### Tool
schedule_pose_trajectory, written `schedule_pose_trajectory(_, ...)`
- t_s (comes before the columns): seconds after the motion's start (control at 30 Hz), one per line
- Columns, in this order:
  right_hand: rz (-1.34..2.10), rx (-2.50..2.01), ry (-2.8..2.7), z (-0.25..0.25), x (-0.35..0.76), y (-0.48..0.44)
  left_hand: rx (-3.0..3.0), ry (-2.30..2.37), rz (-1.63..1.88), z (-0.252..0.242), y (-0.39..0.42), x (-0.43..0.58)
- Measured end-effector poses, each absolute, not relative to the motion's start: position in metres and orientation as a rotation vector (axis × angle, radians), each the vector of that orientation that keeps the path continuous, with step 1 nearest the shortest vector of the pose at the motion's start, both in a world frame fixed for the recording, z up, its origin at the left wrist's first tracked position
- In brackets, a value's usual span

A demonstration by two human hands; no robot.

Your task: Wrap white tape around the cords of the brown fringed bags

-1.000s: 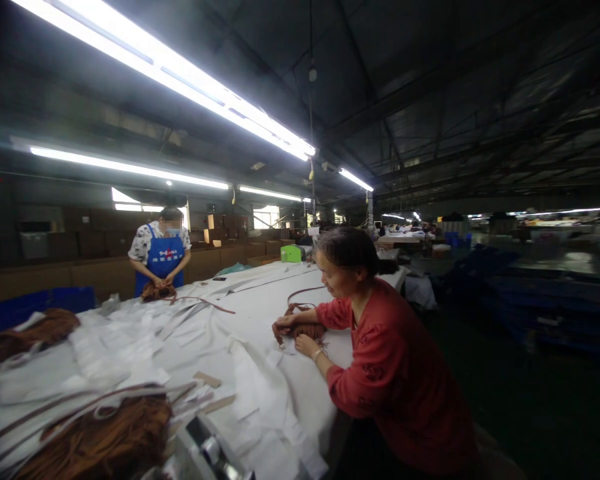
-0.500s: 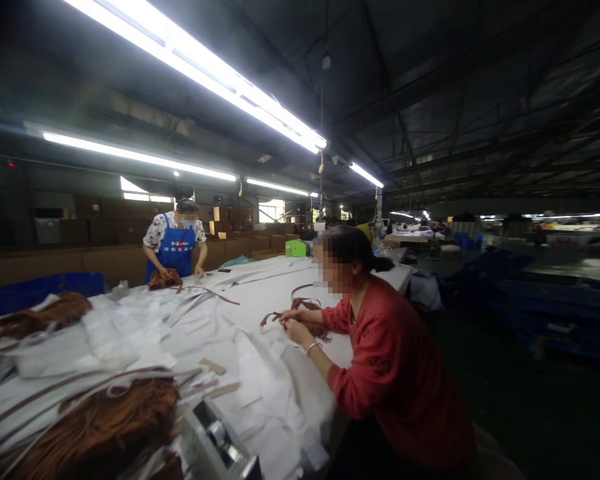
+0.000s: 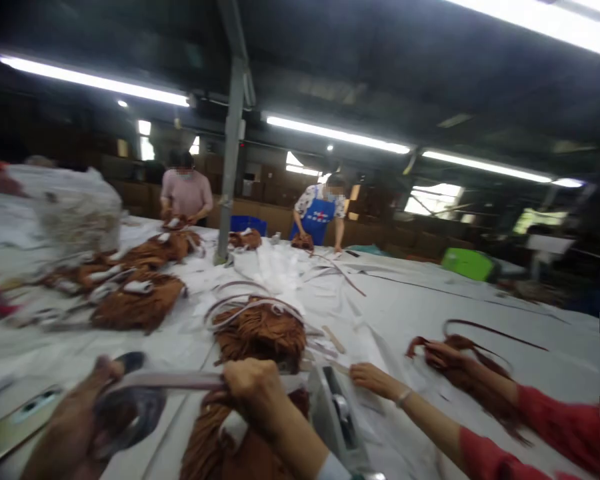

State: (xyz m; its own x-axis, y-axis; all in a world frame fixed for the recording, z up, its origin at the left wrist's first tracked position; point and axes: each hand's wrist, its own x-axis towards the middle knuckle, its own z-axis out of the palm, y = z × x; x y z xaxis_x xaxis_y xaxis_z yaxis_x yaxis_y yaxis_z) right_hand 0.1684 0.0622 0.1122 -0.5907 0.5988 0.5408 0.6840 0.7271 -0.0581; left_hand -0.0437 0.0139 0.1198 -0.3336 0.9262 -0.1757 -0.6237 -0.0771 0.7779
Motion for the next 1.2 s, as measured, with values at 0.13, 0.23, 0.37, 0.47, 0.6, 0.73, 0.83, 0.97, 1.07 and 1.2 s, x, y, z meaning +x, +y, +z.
schedule_pose_trajectory(0.13,-0.27,-0.934,-2.45,0.074,0.192,0.075,0.412,1.011,1.825,0.109,0.022,-0.066)
schedule_pose_trajectory(0.23,-0.219,-0.842,-2.5,0.074,0.21,0.076,0.557,1.019,1.726,0.108,0.026,-0.067)
schedule_pose_trajectory(0.37,-0.169,-0.772,-2.53,0.127,0.201,0.074,0.808,0.909,1.572,0.121,0.022,-0.052)
schedule_pose_trajectory(0.47,0.082,-0.687,-2.554,0.166,0.173,0.074,1.003,0.777,1.487,0.136,0.02,-0.041)
schedule_pose_trajectory(0.6,0.425,-0.613,-2.668,0.165,0.133,0.07,1.014,0.732,1.495,0.149,0.019,-0.036)
schedule_pose_trajectory(0.73,0.516,-0.83,-2.436,0.13,0.111,0.057,0.726,0.782,1.749,0.141,0.023,-0.031)
schedule_pose_trajectory(0.83,0.482,-0.939,-2.339,0.106,0.113,0.051,0.567,0.806,1.822,0.126,0.025,-0.025)
schedule_pose_trajectory(0.97,0.011,-0.901,-2.404,0.08,0.133,0.065,1.06,0.82,1.461,0.116,0.031,-0.031)
schedule_pose_trajectory(1.07,-0.259,-0.785,-2.474,0.082,0.143,0.072,1.518,0.93,1.192,0.124,0.032,-0.038)
schedule_pose_trajectory(1.2,0.096,-0.87,-2.557,0.121,0.14,0.062,1.413,0.91,1.24,0.136,0.026,-0.031)
